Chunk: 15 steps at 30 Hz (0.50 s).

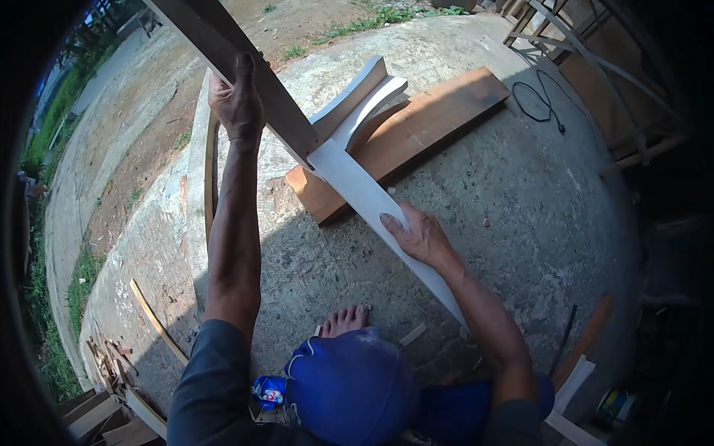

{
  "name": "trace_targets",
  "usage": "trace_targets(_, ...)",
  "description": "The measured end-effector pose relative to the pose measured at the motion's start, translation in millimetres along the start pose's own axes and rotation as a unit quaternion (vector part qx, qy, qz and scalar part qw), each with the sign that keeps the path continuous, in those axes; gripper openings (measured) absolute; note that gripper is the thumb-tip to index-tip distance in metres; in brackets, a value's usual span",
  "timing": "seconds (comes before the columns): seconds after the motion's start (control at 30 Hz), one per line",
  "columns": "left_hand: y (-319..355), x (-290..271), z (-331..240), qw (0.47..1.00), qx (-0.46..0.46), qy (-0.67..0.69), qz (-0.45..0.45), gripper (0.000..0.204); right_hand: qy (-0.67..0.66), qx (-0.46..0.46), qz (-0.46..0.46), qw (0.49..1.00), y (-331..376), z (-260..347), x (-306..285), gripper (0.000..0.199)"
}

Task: The person assembles a wooden frame by joining white-painted wooden pieces. They use a hammer to drive nails into the joints and a square ruler to ensure alignment. The person works on the floor, handling the wood pieces and tools to construct the frame.

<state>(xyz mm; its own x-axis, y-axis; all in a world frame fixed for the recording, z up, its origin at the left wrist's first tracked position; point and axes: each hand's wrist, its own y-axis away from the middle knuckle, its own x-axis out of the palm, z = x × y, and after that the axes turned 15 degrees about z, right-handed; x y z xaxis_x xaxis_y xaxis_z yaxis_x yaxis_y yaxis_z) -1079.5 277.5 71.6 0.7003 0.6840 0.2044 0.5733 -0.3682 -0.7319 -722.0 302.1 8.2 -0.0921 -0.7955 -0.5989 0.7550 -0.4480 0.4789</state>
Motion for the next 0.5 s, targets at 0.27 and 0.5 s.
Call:
trace_targets(0.27, 13.8, 17.2, 3.5, 0.999, -0.014, -0.026, 0.037, 0.014, -0.008, 0.006, 0.011, 1.000, -12.6, -11.4, 9.6, 0.057)
trace_targets(0.5, 18.2, 24.3, 5.4, 0.997, -0.052, -0.006, 0.058, 0.018, -0.015, -0.004, 0.010, 1.000, -18.4, -18.4, 14.8, 0.056)
